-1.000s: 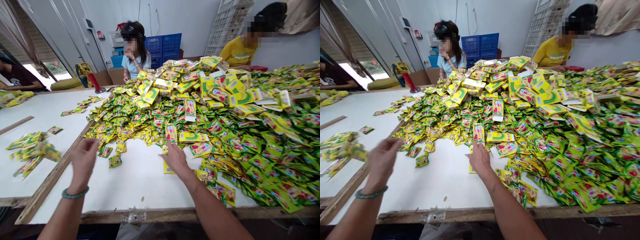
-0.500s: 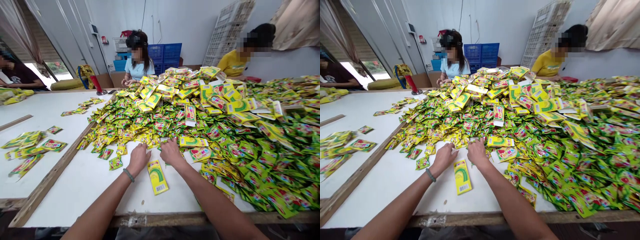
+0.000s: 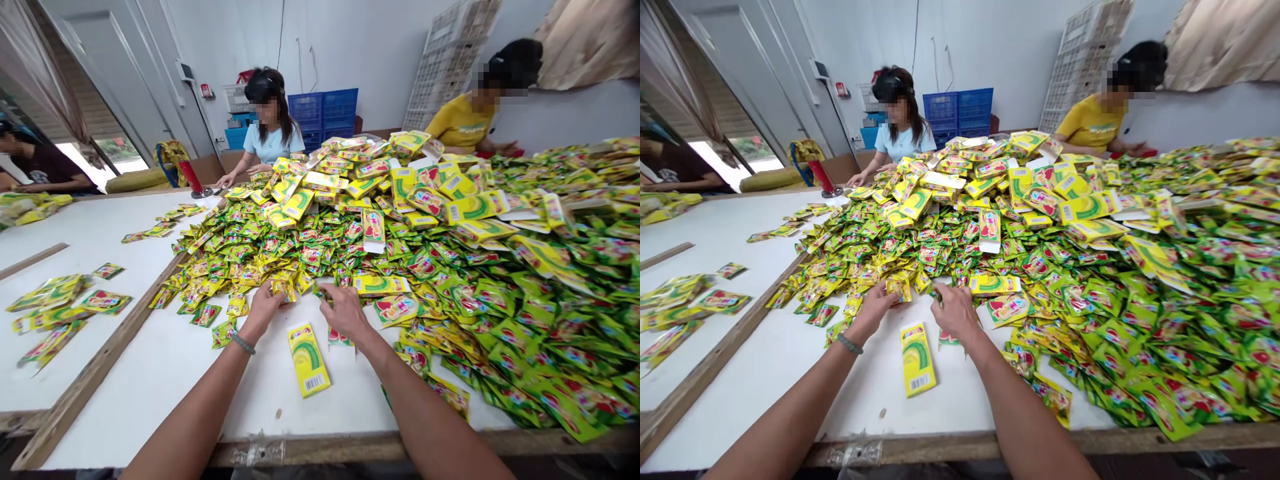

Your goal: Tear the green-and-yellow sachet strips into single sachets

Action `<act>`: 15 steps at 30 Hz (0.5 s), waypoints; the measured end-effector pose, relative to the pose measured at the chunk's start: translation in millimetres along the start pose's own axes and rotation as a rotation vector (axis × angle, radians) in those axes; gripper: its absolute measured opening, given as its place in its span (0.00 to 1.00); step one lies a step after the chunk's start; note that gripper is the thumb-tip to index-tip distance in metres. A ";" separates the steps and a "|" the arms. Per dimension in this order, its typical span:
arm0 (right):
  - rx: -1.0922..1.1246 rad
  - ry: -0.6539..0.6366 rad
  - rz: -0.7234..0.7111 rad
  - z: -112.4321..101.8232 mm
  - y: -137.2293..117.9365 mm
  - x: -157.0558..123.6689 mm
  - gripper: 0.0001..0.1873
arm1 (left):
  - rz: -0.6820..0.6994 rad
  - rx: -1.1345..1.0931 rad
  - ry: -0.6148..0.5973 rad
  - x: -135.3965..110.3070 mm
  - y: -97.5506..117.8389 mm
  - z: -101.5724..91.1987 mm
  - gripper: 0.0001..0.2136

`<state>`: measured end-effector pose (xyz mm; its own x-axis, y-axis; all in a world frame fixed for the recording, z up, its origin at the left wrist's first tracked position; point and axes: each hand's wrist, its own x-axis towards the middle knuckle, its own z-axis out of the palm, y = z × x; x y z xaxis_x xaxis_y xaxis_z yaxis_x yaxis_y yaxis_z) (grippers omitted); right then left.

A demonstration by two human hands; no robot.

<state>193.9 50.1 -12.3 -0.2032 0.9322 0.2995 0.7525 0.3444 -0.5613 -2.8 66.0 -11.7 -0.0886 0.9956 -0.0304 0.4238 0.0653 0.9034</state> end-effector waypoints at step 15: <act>0.569 -0.086 0.188 10.9 -3.9 2.6 0.11 | -0.189 -0.587 -0.229 -44.8 17.4 33.0 0.16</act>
<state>183.6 52.4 -17.7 -0.1665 0.9804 0.1050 0.3317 0.1560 -0.9304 38.3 24.7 -8.7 0.1080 0.9639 -0.2432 -0.1482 0.2575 0.9549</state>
